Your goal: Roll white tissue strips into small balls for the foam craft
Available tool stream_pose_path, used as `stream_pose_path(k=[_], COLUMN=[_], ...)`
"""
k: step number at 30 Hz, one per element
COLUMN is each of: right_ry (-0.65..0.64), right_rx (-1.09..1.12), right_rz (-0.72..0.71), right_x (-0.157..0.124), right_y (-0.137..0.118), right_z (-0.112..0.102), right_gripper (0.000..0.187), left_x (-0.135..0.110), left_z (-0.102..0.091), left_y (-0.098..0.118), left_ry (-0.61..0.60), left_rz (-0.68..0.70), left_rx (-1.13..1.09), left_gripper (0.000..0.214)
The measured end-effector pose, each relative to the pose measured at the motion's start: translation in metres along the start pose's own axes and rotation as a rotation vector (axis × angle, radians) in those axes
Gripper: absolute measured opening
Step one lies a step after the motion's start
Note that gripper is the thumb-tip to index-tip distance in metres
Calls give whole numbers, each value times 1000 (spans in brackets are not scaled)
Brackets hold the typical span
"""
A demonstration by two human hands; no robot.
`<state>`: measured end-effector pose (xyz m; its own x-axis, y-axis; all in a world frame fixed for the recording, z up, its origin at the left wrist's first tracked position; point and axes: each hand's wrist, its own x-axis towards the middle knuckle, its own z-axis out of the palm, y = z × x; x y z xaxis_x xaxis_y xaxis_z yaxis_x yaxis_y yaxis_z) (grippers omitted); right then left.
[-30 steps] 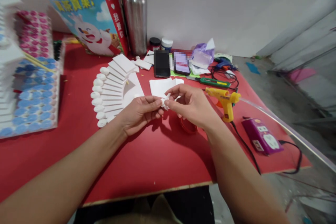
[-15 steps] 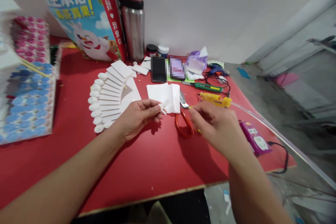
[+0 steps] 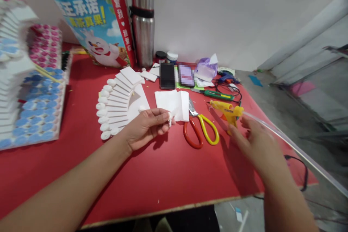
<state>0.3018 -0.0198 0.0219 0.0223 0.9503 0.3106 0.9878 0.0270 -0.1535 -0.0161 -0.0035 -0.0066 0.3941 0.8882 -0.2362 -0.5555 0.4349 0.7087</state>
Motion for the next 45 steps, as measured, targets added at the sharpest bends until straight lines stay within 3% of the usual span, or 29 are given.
stream_pose_path(k=[2, 4, 6, 9, 11, 14, 21, 28, 35, 38, 40, 42, 45], right_ry=[63, 116, -7, -216, -325, -355, -226, 65, 121, 117, 101, 92, 177], right_rx=[66, 296, 569, 934, 1110, 1207, 1080, 788, 737, 699, 595, 442, 182], right_rz=[-28, -83, -103, 39, 101, 130, 43, -401, -515, -491, -376, -250, -151], right_x=[-13, -25, -30, -23, -15, -9, -13, -18, -18, -20, -22, -24, -25], right_y=[-20, -48, -76, -108, -119, -125, -127, -120, -122, -116, -103, -80, -38], right_z=[-13, -21, -20, -6, 3, 10, 15, 25, 32, 23, 13, 3, -1], right_gripper=[37, 27, 24, 27, 27, 18, 8, 12, 16, 17, 14, 10, 17], left_x=[0, 0, -1, -2, -3, -4, -4, -4, -2, -1, -1, 0, 0], left_z=[-1, -1, 1, 5, 7, 8, 7, 9, 8, 6, 5, 5, 4], left_y=[-1, -3, -5, -7, -8, -9, -11, -13, -14, -13, -11, -10, -10], left_ry=[4, 5, 3, -4, -11, -11, -27, -50, -15, 25, 50, 69, 97], left_rz=[-26, -43, -45, -34, -16, 22, 46, 62, 86, 76, 77, 86, 102], left_rx=[-16, -1, 36, 101, 153, 239, 324, 289, 274, 264, 262, 271, 306], left_gripper=[24, 25, 25, 23, 22, 22, 24, 19, 21, 21, 21, 21, 23])
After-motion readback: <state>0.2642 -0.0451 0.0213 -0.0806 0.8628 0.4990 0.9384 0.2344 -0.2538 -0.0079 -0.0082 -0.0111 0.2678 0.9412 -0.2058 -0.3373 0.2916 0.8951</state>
